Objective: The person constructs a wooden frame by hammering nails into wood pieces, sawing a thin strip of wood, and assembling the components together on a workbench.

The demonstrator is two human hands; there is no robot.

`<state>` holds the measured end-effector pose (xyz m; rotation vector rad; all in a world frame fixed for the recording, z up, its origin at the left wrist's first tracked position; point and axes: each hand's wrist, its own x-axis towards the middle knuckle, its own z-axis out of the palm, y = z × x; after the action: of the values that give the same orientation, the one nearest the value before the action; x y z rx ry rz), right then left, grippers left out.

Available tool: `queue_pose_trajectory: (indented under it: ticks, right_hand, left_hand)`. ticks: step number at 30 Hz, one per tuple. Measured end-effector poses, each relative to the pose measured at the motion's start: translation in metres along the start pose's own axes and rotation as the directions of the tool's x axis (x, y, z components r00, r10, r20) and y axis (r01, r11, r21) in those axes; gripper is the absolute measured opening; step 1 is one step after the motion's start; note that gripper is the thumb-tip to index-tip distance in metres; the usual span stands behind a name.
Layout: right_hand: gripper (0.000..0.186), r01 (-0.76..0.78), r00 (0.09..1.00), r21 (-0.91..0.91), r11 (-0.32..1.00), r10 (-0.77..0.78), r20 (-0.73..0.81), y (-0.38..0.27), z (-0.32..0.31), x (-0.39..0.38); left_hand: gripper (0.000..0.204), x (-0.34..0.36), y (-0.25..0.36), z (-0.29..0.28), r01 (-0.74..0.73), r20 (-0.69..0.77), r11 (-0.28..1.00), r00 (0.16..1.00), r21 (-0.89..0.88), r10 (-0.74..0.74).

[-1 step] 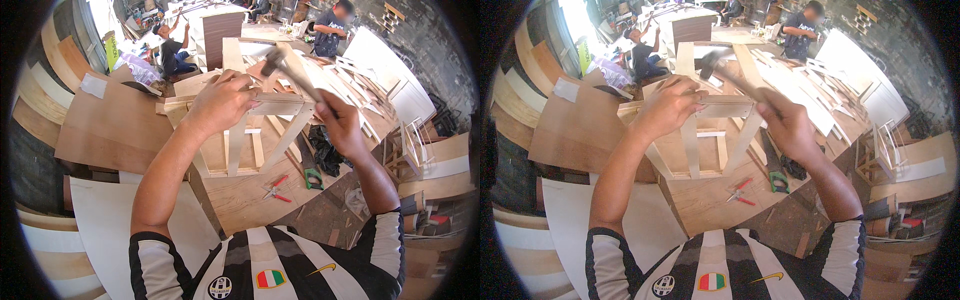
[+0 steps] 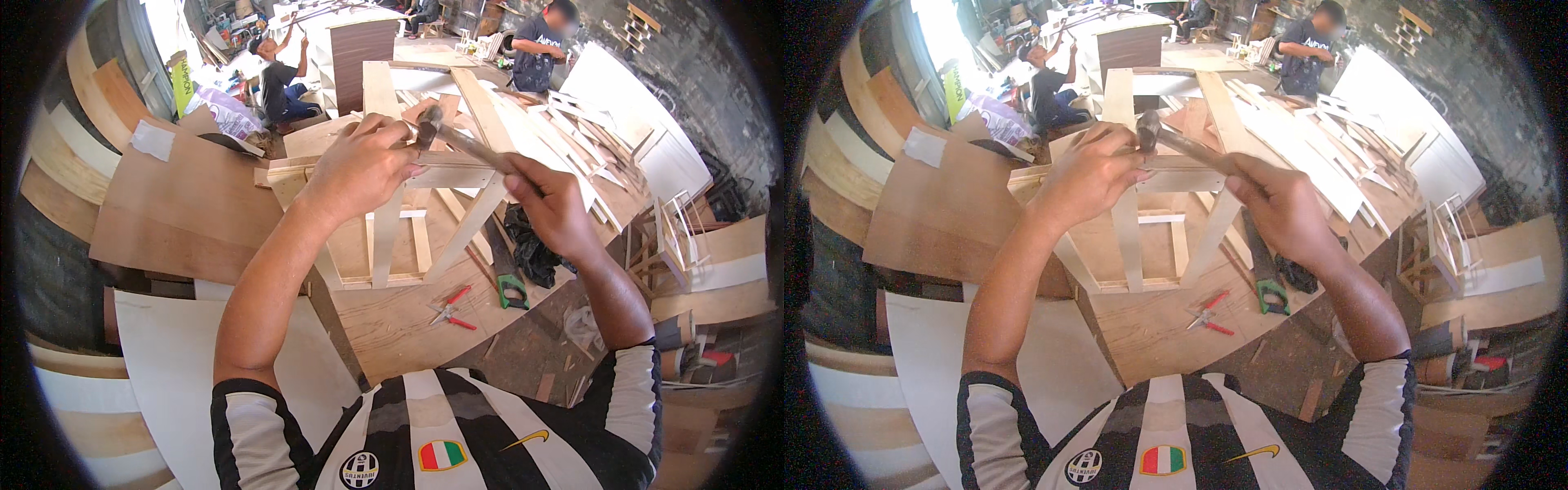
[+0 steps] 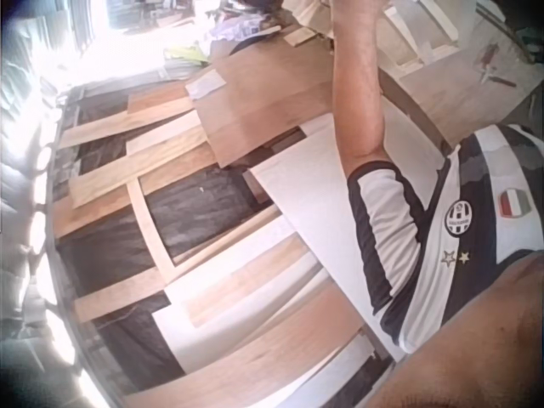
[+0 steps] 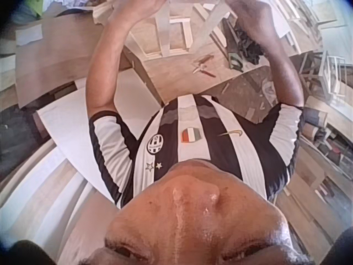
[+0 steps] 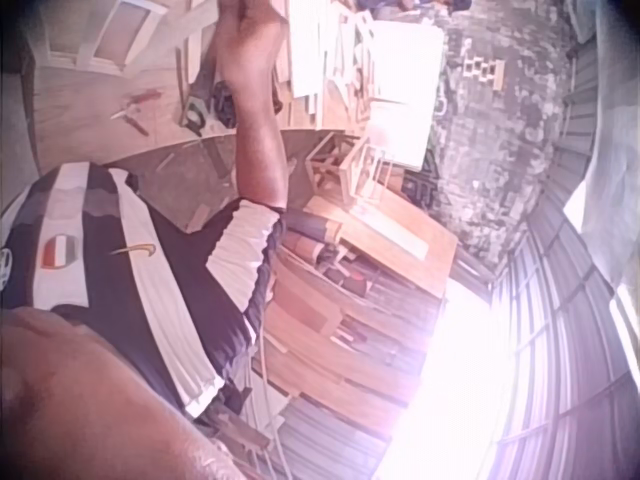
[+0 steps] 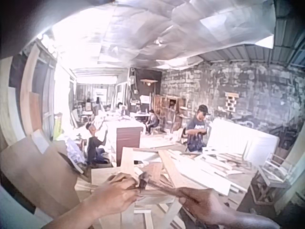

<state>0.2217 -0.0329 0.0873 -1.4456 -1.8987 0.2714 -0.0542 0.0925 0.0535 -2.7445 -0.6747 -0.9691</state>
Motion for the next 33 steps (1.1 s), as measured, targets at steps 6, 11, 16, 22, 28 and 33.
queue_pose_trajectory:
  ticks: [6, 11, 16, 22, 28, 33]
  right_hand:
    - [0.037, 0.056, 0.982, 0.107, 0.993, -0.036, -0.184, 0.018, 0.011, -0.004]
    - [0.038, -0.001, 0.992, 0.174, 0.985, 0.022, -0.122, 0.009, 0.019, -0.012]
    - [0.037, 0.013, 0.992, 0.125, 0.992, 0.003, -0.129, 0.010, 0.024, -0.017]
    - [0.036, 0.077, 0.992, 0.037, 0.996, -0.073, -0.100, 0.011, 0.025, -0.013]
    - [0.038, -0.021, 0.998, 0.126, 0.992, 0.028, -0.060, 0.014, 0.020, -0.010]
    - [0.039, 0.037, 0.971, 0.208, 0.977, 0.014, -0.240, 0.018, 0.020, -0.006]
  left_hand:
    - [0.028, -0.002, 0.000, -0.001, 0.028, 0.022, 1.000, 0.999, -0.014, -0.028]
    - [0.032, -0.005, -0.002, 0.002, 0.029, -0.006, 1.000, 1.000, -0.007, -0.029]
    - [0.030, -0.003, -0.001, 0.000, 0.028, -0.016, 0.999, 0.999, -0.030, -0.028]
    - [0.029, -0.003, -0.001, -0.002, 0.040, 0.024, 0.999, 0.999, 0.002, -0.040]
    - [0.031, -0.003, -0.002, -0.002, 0.028, 0.001, 0.999, 1.000, 0.023, -0.028]
    - [0.031, -0.003, 0.000, -0.003, 0.025, -0.019, 1.000, 1.000, 0.008, -0.024]
